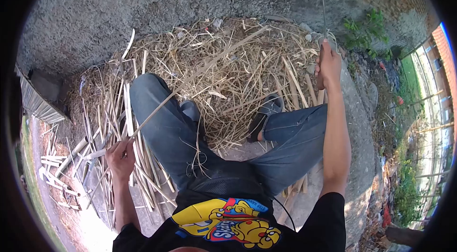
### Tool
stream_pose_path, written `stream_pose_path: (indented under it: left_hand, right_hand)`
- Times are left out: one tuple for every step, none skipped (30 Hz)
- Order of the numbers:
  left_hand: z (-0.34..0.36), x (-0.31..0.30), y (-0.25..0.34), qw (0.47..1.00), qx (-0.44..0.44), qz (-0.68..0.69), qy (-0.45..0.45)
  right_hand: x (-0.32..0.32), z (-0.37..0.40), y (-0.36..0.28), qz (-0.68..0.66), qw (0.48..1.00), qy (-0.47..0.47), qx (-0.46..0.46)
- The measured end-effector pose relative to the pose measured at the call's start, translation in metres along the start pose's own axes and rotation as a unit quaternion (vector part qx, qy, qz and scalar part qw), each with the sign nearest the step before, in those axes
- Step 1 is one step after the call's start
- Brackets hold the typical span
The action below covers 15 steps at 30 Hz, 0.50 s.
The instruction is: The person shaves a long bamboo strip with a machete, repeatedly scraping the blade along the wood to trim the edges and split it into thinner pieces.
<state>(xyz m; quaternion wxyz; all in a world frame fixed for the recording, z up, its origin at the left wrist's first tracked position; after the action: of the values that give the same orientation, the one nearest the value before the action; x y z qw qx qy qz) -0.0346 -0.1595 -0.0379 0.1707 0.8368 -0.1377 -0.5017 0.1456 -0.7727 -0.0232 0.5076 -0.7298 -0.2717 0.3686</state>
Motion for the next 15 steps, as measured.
stream_pose_path:
  left_hand:
    - [-0.003, 0.007, 0.002, 1.0, 0.008, 0.011, 0.009]
    - [-0.006, 0.013, 0.007, 0.999, 0.021, 0.022, 0.018]
    - [-0.011, 0.015, 0.012, 0.999, 0.025, 0.021, 0.016]
    - [-0.016, 0.017, 0.02, 0.999, 0.043, 0.004, 0.024]
    - [-0.019, 0.019, 0.028, 0.997, 0.061, -0.012, 0.035]
    - [-0.023, 0.023, 0.034, 0.997, 0.067, -0.011, 0.036]
    - [-0.025, 0.026, 0.039, 0.994, 0.087, -0.009, 0.059]
    - [-0.026, 0.028, 0.045, 0.991, 0.105, -0.006, 0.081]
    - [-0.028, 0.031, 0.051, 0.99, 0.11, -0.021, 0.088]
    - [-0.032, 0.033, 0.06, 0.989, 0.114, -0.022, 0.089]
    - [-0.035, 0.034, 0.071, 0.988, 0.126, -0.022, 0.091]
    - [-0.037, 0.036, 0.081, 0.986, 0.138, -0.022, 0.094]
    - [-0.038, 0.04, 0.089, 0.986, 0.136, -0.012, 0.096]
    - [-0.037, 0.043, 0.094, 0.985, 0.14, -0.011, 0.097]
    - [-0.035, 0.047, 0.096, 0.99, 0.121, -0.003, 0.078]
  right_hand:
    - [0.008, 0.011, -0.012, -0.025, 0.999, -0.02, -0.019]
    - [0.015, 0.023, -0.023, -0.052, 0.997, -0.036, -0.039]
    - [0.023, 0.035, -0.033, -0.056, 0.995, -0.056, -0.058]
    - [0.027, 0.046, -0.038, -0.057, 0.995, -0.052, -0.057]
    - [0.035, 0.058, -0.046, -0.033, 0.99, -0.101, -0.088]
    - [0.045, 0.068, -0.052, -0.009, 0.981, -0.15, -0.12]
    - [0.055, 0.077, -0.054, 0.013, 0.973, -0.176, -0.152]
    - [0.067, 0.089, -0.058, 0.037, 0.962, -0.202, -0.183]
    - [0.077, 0.103, -0.066, 0.085, 0.945, -0.23, -0.215]
    - [0.087, 0.12, -0.078, 0.132, 0.925, -0.258, -0.245]
    - [0.097, 0.137, -0.087, 0.117, 0.912, -0.298, -0.257]
    - [0.107, 0.153, -0.094, 0.102, 0.897, -0.336, -0.269]
    - [0.117, 0.168, -0.093, 0.102, 0.882, -0.365, -0.28]
    - [0.125, 0.182, -0.09, 0.103, 0.866, -0.393, -0.291]
    - [0.129, 0.195, -0.092, 0.124, 0.847, -0.378, -0.351]
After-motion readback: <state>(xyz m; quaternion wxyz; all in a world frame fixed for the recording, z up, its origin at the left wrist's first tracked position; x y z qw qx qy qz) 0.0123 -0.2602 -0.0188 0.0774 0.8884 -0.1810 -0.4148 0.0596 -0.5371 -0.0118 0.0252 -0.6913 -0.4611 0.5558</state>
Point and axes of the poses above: each hand's wrist, its own z-axis away from the middle knuckle, its own x-axis out of the palm, y = z × x, the point moved 4 cm from there along -z, towards the middle knuckle, and after that the axes turned 12 degrees about -x, right-handed, at the moved point
